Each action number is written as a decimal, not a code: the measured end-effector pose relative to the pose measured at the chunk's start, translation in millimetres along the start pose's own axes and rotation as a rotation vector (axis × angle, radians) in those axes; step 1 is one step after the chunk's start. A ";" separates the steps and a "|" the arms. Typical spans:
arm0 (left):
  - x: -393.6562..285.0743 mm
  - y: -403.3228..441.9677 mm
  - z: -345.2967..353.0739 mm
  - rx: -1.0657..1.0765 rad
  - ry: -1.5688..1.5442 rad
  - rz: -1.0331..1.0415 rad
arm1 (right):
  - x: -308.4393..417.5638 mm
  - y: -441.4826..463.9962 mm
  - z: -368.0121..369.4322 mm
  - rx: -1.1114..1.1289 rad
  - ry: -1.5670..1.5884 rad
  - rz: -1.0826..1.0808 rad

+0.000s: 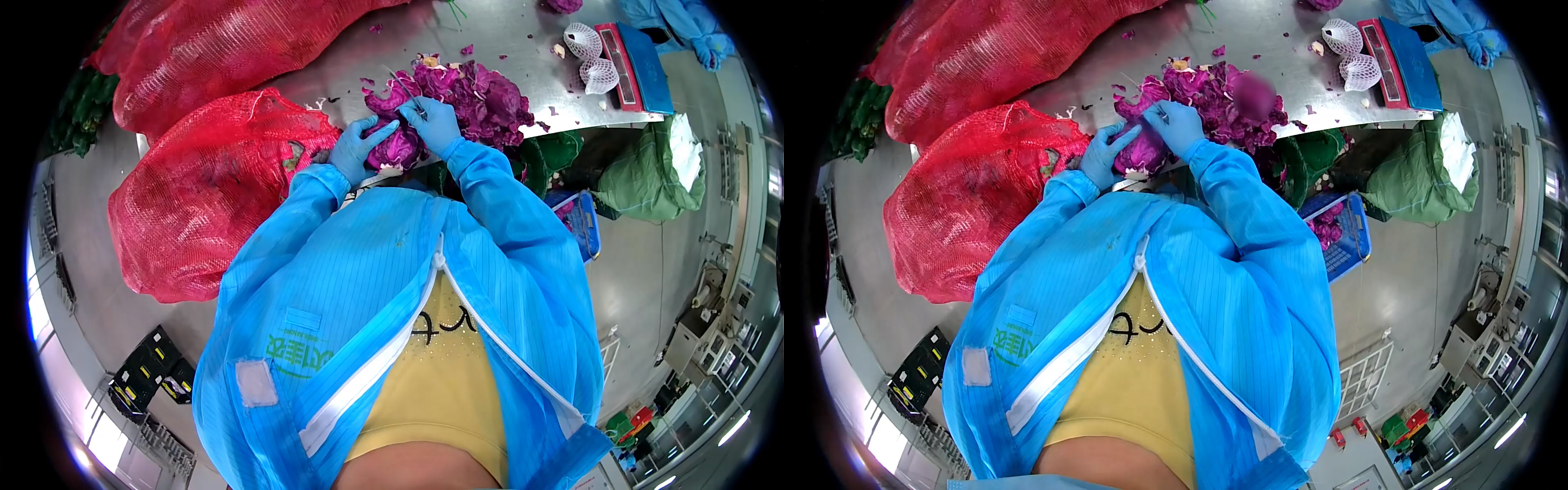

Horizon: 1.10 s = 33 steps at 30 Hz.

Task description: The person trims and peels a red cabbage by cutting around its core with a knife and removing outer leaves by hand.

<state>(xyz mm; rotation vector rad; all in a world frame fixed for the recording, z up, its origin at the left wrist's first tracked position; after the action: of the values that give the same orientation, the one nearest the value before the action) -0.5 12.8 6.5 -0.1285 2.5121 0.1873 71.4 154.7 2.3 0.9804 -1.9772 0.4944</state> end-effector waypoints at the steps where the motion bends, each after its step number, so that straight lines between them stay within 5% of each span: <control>1: -1.7 0.2 -0.7 -0.006 0.011 0.004 | -1.1 -0.6 -0.2 0.004 0.022 0.025; 10: -4.3 6.9 -0.1 0.092 0.032 0.033 | 39.1 13.6 -0.4 0.000 -0.223 -0.240; 13: -6.6 8.9 -3.5 0.060 0.032 0.051 | 39.2 31.3 -1.9 0.002 -0.264 -0.142; 18: -3.0 1.2 -4.3 0.011 0.000 0.048 | -1.4 27.3 -17.2 0.013 0.292 0.116; 22: 2.2 -1.1 1.2 -0.024 0.030 0.082 | -13.5 -4.0 -0.3 0.307 0.285 0.081; 29: 2.8 0.8 1.3 0.016 0.023 0.040 | -31.5 -13.6 7.0 0.327 0.125 0.151; 33: 10.3 3.1 8.0 0.041 0.041 0.016 | -18.2 -13.7 5.1 0.274 -0.079 -0.036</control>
<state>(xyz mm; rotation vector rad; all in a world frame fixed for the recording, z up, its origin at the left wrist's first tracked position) -4.7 16.7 -5.6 -0.0965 2.5571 0.1416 85.6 151.2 -15.9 1.2191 -1.9924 0.7296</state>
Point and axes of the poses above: each hand's wrist, its own y-axis towards the middle knuckle, its own z-axis out of the palm, x = y × z, the point moved 8 cm from there along y, towards the middle knuckle
